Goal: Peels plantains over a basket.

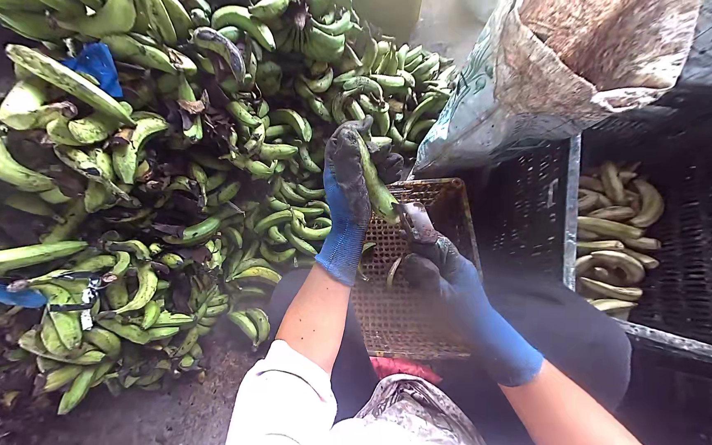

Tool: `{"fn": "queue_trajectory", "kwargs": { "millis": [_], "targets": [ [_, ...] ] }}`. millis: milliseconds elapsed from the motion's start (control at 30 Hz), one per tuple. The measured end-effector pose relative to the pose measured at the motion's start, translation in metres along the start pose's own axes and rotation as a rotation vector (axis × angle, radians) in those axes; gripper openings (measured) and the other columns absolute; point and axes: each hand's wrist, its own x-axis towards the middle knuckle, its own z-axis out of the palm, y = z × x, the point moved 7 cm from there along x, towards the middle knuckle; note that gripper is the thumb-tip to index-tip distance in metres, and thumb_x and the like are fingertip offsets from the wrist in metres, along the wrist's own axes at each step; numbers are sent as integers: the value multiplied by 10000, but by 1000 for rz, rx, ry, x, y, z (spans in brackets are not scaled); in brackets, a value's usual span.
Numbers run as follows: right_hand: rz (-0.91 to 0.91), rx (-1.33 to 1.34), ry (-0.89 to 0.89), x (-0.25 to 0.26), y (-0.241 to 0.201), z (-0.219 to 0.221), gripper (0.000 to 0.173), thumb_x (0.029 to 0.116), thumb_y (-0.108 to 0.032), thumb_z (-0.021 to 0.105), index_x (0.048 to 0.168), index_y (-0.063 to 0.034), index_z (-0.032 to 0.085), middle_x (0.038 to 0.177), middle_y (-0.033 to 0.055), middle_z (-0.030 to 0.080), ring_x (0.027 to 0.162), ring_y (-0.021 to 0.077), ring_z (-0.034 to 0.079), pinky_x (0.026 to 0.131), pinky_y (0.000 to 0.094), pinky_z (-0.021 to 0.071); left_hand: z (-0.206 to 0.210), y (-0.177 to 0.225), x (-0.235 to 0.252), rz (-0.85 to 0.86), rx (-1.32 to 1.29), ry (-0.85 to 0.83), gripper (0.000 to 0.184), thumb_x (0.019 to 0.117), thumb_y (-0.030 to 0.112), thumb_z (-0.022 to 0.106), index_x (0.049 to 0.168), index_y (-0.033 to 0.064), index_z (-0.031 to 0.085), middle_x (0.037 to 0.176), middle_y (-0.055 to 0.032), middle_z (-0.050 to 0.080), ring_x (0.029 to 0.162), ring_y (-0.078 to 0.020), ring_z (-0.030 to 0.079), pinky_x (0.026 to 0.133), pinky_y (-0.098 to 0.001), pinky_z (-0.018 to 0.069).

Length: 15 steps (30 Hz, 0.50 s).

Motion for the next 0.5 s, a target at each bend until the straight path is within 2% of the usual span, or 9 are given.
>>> {"fn": "queue_trajectory", "kwargs": {
  "millis": [100,133,200,233,300,333,400,433,500],
  "targets": [
    [13,-87,8,6,5,1,421,1016,-411,550,1297,-111,640,1007,-15,729,847,46,683,757,308,599,6,-13,-8,-88,-20,12,526,1087,533,231,1334,218,572,936,-18,658,739,-118,648,653,-314,589],
    [9,-137,16,8,6,1,440,1013,-419,531,1300,-104,642,987,0,728,841,67,682,756,335,594,10,-18,-12,-145,-48,20,541,1083,547,223,1319,219,584,964,-31,674,782,-139,669,687,-346,597],
    [20,-265,48,15,7,-2,458,1005,-473,499,1222,-102,657,895,15,707,803,119,677,716,399,577,19,-28,-23,-260,-90,16,567,1073,579,231,1316,211,586,1042,-61,694,873,-195,699,758,-423,611],
    [30,-331,60,19,8,-4,474,1003,-489,483,1193,-93,660,874,38,697,805,161,677,714,438,564,24,-30,-31,-312,-83,-2,579,1067,597,232,1320,211,581,1067,-61,687,898,-196,689,783,-428,600],
    [59,-417,80,24,15,-9,473,1004,-459,466,1171,-69,674,912,95,711,873,239,695,769,506,556,31,-43,-36,-385,-86,-34,585,1071,586,241,1304,188,600,1091,-58,688,942,-188,676,822,-427,587],
    [61,-427,98,26,19,-12,469,1005,-441,467,1164,-59,687,937,115,722,903,262,703,793,524,556,33,-53,-32,-408,-80,-48,577,1081,562,230,1260,173,616,1052,-47,690,915,-165,671,792,-397,586],
    [65,-407,124,27,20,-17,455,1016,-442,479,1186,-75,687,967,107,729,930,243,706,821,513,560,36,-65,-26,-452,-94,-77,585,1077,570,216,1192,169,626,973,-30,679,845,-135,654,717,-355,576],
    [61,-385,130,27,18,-19,473,1021,-475,475,1211,-93,679,973,89,728,926,215,702,822,491,565,35,-65,-24,-448,-90,-89,589,1073,585,227,1211,182,633,994,-22,682,863,-123,652,726,-339,571],
    [31,-337,147,24,11,-20,503,1018,-541,471,1194,-120,683,929,40,721,864,147,693,781,430,572,35,-56,-17,-368,-110,-119,576,1071,583,253,1328,201,600,1111,-34,700,953,-140,670,803,-353,576]
  ]
}}
